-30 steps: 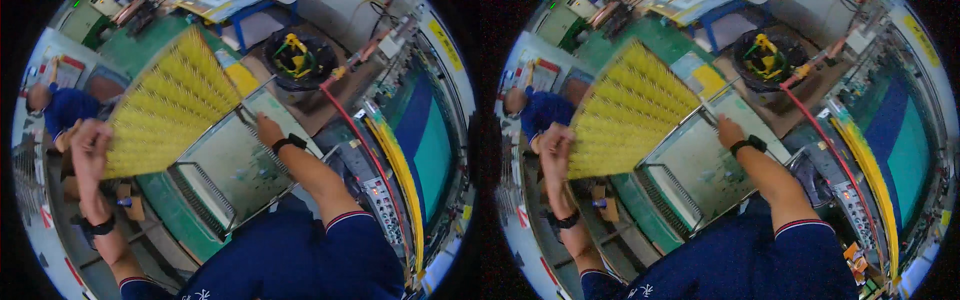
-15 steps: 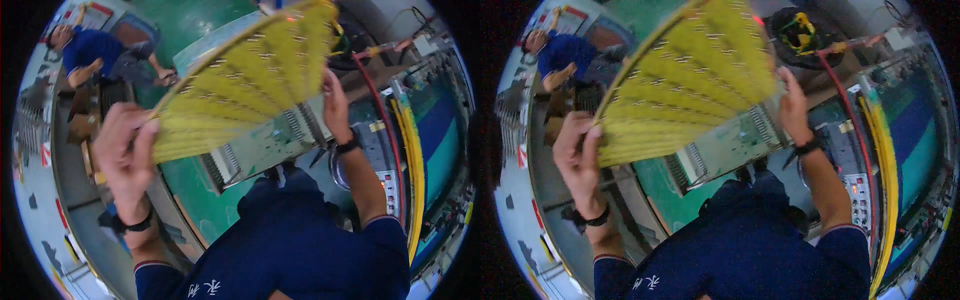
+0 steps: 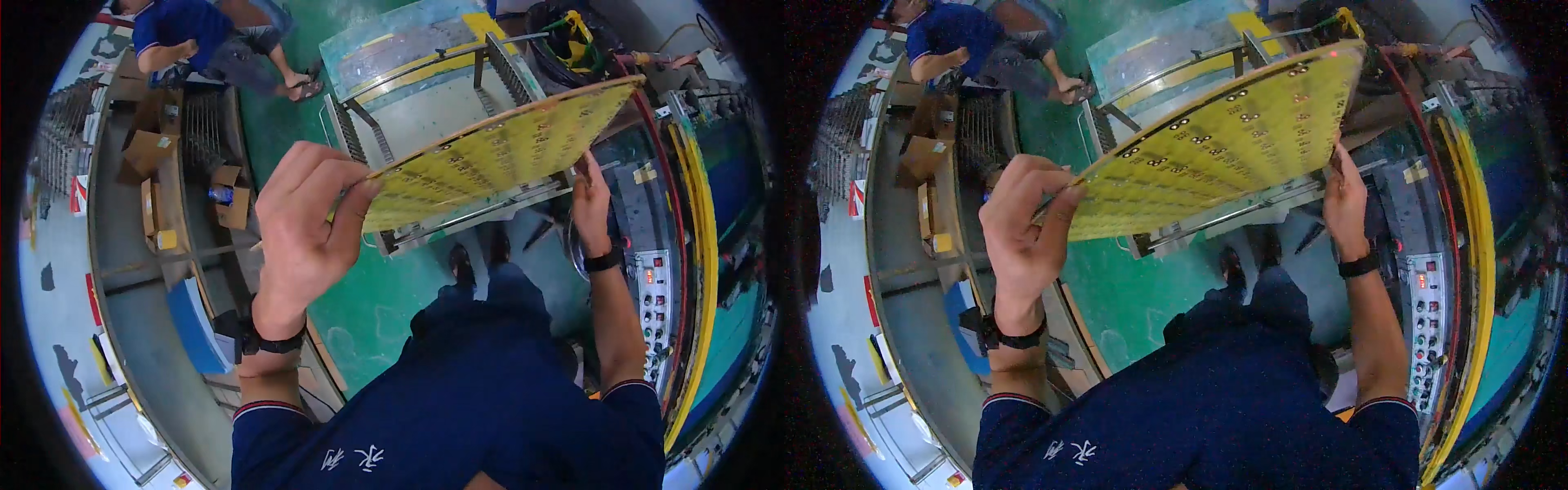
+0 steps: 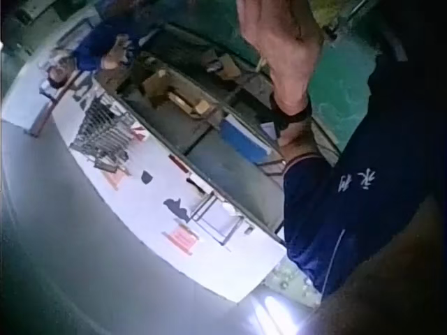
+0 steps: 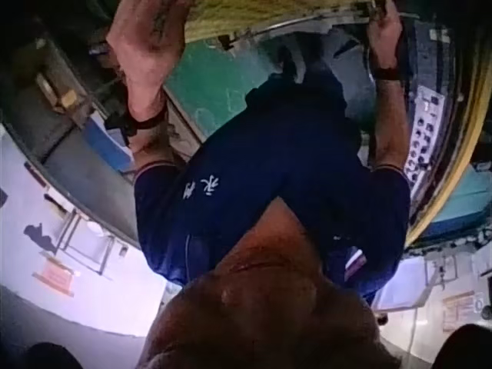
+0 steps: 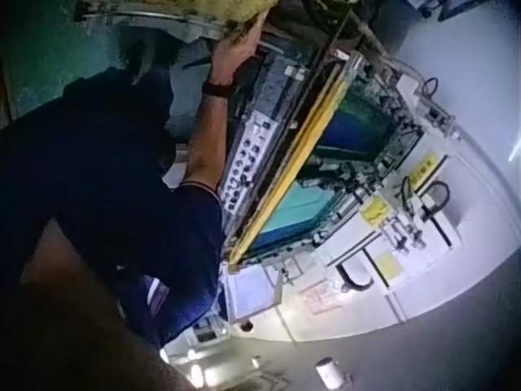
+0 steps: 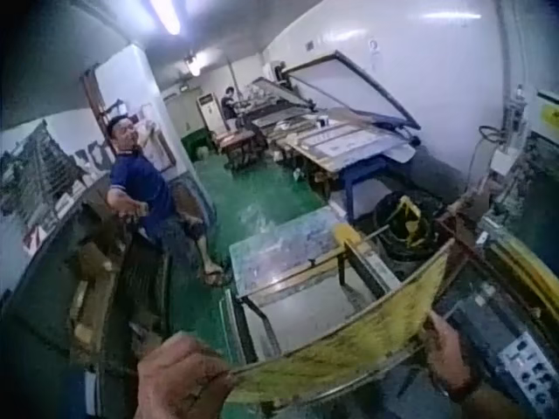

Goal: Operating a screen printing machine and organizing printed sheets into a drying rack.

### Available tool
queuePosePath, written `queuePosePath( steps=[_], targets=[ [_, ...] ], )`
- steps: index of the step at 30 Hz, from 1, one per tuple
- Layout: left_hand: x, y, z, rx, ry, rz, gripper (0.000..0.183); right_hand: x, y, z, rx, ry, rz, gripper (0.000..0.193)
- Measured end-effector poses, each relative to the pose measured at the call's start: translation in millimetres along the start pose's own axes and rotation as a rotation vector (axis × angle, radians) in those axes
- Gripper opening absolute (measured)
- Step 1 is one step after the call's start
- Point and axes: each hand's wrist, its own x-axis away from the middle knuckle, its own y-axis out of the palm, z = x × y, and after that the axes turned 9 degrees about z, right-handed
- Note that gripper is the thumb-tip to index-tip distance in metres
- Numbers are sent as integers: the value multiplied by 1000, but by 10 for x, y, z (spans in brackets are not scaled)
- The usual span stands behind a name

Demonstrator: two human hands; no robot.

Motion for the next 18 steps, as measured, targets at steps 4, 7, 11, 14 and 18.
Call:
queuePosePath(
  steps=[4,7,11,14,18],
  targets=[
    [-12,4,110,-37,16,-22,13,28,-42,129,-11,-22,7,44],
    [0,68,184,-48,32,-20,13,-56,-183,270,290,-282,-122,49],
    [5,159,278,-76,16,-45,11,-137,-172,486,273,-277,-187,53],
    [-45,261,290,-92,22,-78,9,-148,-167,498,199,-183,-187,54],
    [-87,300,314,-106,36,-114,8,-78,-153,574,344,-300,-73,52]
  ],
)
